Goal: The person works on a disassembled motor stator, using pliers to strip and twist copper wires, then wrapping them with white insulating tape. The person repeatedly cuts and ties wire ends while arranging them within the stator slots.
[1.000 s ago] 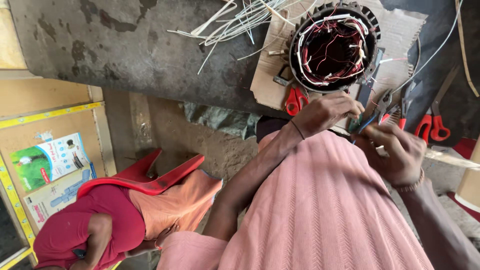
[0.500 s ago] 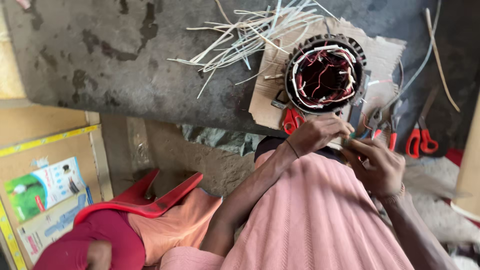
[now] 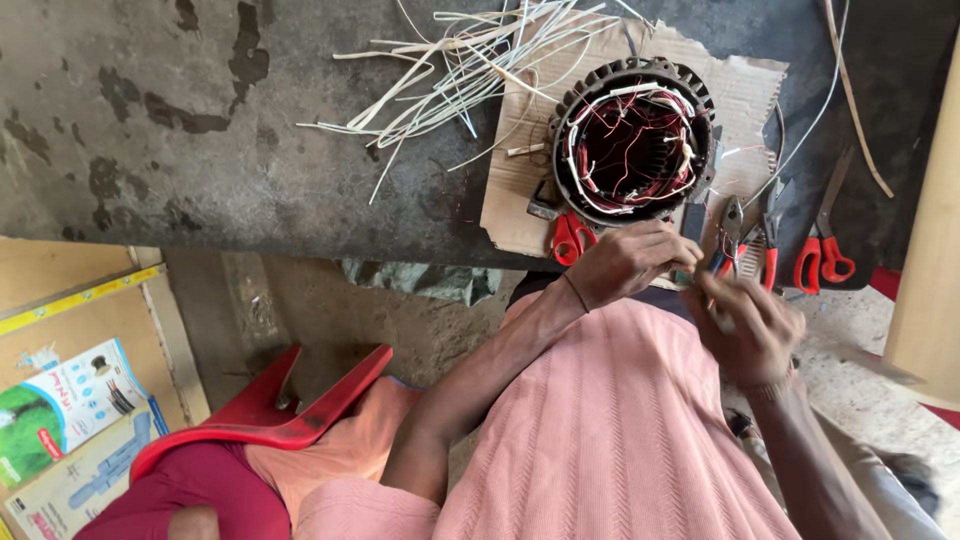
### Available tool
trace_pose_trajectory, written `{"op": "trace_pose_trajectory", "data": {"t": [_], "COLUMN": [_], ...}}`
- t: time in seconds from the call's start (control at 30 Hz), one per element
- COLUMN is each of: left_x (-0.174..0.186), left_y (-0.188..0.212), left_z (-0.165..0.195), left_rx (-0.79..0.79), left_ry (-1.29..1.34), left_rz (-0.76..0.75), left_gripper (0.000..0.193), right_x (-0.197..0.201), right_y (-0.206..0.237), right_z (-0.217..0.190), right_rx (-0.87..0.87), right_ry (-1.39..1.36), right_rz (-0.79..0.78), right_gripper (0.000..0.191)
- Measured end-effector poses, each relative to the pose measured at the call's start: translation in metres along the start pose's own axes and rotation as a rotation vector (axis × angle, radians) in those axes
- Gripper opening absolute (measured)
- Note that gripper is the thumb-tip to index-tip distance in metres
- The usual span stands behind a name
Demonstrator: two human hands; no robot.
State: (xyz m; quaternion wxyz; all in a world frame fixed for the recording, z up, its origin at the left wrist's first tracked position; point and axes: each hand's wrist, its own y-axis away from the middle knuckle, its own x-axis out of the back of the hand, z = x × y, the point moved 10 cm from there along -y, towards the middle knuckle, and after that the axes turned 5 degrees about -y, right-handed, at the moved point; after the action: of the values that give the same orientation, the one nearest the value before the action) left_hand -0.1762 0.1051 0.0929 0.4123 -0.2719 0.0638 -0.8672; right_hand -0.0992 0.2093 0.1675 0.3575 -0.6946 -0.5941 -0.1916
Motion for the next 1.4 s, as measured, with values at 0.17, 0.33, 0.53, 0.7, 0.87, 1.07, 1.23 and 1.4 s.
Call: {"op": "trace_pose_trajectory", "data": {"t": [0.17, 0.33, 0.53, 0.7, 0.87, 1.07, 1.23, 1.4], "left_x": [0.005, 0.007, 0.011, 0.01, 0.011, 0.015, 0.013, 0.005], "left_y": [0.002, 0.006, 0.006, 0.007, 0.008, 0.008, 0.011, 0.018], "left_z": [0.004, 0.009, 0.008, 0.008, 0.01, 0.001, 0.003, 0.004], "left_rx": [0.051, 0.1, 0.117, 0.139, 0.116, 0.151, 0.109, 0.03], "left_ry": [-0.026, -0.043, -0.047, -0.037, -0.029, 0.004, 0.023, 0.086], "left_rz": [0.044, 0.071, 0.116, 0.108, 0.122, 0.13, 0.061, 0.003], "left_gripper": [0.012, 0.011, 0.013, 0.014, 0.015, 0.016, 0.017, 0.024], "right_x": [0.009, -0.037, -0.027, 0.001, -0.032, -0.031, 0.009, -0.01], "right_y": [0.029, 0.034, 0.02, 0.03, 0.02, 0.009, 0.029, 0.033], "right_z": [0.012, 0.058, 0.032, 0.005, 0.035, 0.03, -0.002, 0.031], "right_rx": [-0.357, -0.588, -0.409, -0.413, -0.534, -0.332, -0.217, -0.503], "right_ry": [-0.345, -0.497, -0.306, -0.442, -0.568, -0.297, -0.429, -0.358], "right_rz": [-0.075, -0.139, 0.042, -0.007, -0.015, 0.027, 0.172, 0.173], "right_gripper": [0.037, 0.043, 0.03, 0.034, 0.047, 0.031, 0.027, 0.048]}}
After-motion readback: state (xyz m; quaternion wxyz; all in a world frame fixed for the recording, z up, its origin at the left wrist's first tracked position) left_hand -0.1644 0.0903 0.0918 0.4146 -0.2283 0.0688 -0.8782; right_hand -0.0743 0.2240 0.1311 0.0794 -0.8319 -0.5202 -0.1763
